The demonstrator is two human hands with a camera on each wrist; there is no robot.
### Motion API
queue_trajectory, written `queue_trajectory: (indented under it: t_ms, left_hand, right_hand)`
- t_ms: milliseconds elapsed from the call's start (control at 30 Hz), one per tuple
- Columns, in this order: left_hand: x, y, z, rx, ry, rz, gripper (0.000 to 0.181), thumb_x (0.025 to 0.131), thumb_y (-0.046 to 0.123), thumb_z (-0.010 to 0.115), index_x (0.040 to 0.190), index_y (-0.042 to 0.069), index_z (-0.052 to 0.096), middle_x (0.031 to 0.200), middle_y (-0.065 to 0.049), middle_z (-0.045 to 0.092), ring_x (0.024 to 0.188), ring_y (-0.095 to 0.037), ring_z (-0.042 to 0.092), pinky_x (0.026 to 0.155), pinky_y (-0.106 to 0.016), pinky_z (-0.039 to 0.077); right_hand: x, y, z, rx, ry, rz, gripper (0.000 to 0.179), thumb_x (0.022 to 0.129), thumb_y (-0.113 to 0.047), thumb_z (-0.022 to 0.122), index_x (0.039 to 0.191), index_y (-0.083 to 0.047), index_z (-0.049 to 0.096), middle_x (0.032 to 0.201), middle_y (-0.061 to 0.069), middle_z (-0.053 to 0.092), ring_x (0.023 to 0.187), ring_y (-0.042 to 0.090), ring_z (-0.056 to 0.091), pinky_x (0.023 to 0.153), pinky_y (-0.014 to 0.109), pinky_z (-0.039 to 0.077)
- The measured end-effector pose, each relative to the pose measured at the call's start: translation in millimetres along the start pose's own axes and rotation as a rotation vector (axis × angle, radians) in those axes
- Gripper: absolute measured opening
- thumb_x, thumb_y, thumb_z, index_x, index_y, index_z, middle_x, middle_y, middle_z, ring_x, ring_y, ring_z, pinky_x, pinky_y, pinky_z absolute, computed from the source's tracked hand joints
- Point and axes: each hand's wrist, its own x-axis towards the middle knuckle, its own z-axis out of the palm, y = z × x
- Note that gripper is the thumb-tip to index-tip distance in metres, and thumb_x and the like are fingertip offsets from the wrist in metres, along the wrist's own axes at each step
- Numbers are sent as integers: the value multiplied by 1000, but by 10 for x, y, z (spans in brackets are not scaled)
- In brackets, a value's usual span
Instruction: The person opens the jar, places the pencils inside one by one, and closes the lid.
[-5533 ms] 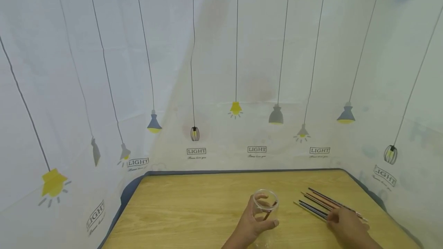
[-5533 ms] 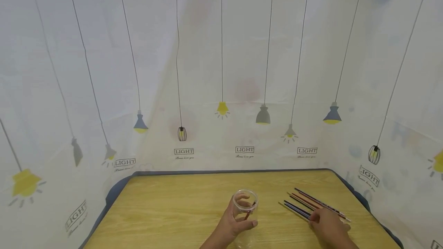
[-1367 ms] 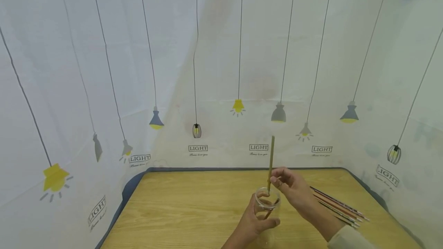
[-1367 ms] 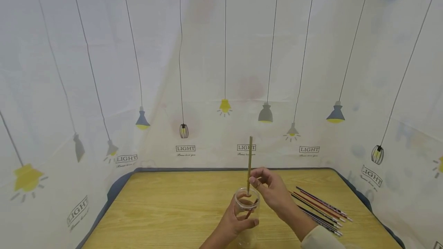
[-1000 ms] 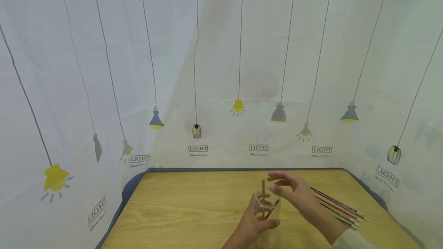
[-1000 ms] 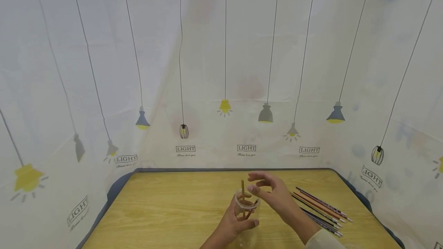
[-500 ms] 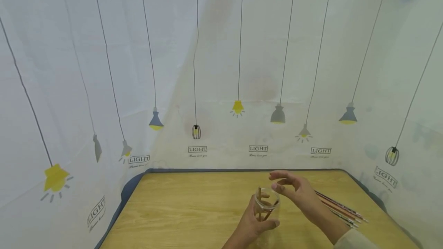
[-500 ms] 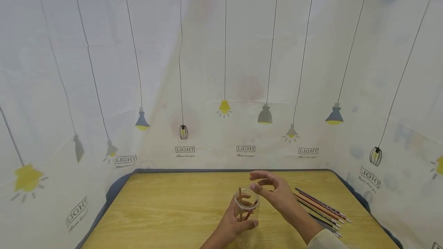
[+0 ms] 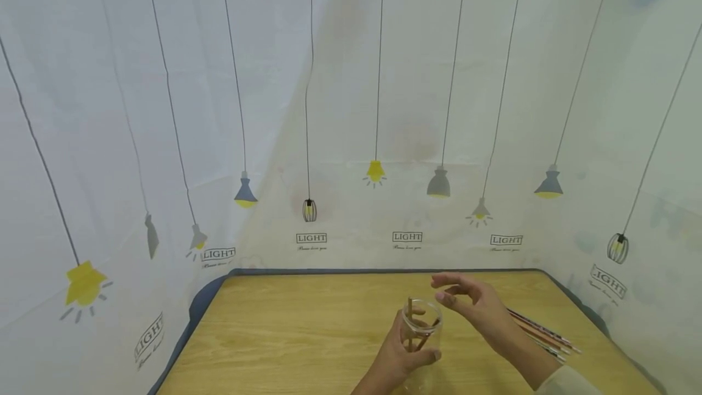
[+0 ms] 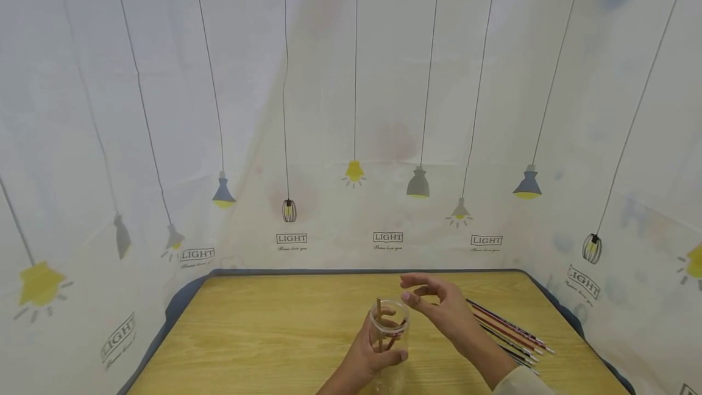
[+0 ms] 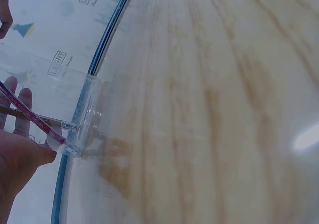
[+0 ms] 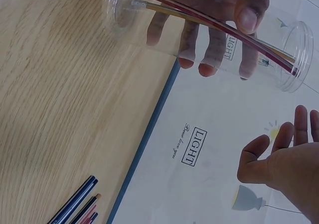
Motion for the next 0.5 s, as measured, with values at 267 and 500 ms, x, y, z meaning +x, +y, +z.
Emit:
queue_trajectory:
  t_ms: [267,500]
  left_hand:
    - [7,-7,12,-24,-4,-15,72,96,15,84,154,30,45,150,-3,60,141,-25,54,130,-57,43]
    - [4,1,13,-36,10,-13,73,95,13,85,154,30,46,150,-4,61,143,-23,54,130,-56,43]
  right_hand:
    - [-30,84,-67,5,-8,41,44,111,-30,69,151,-13,64,151,16,66,127,23,60,95,48,57]
    - [-72,196,-171,-46,31,80,45,112,-34,65,153,-14,63,152,13,68,131,24,63,106,58,57]
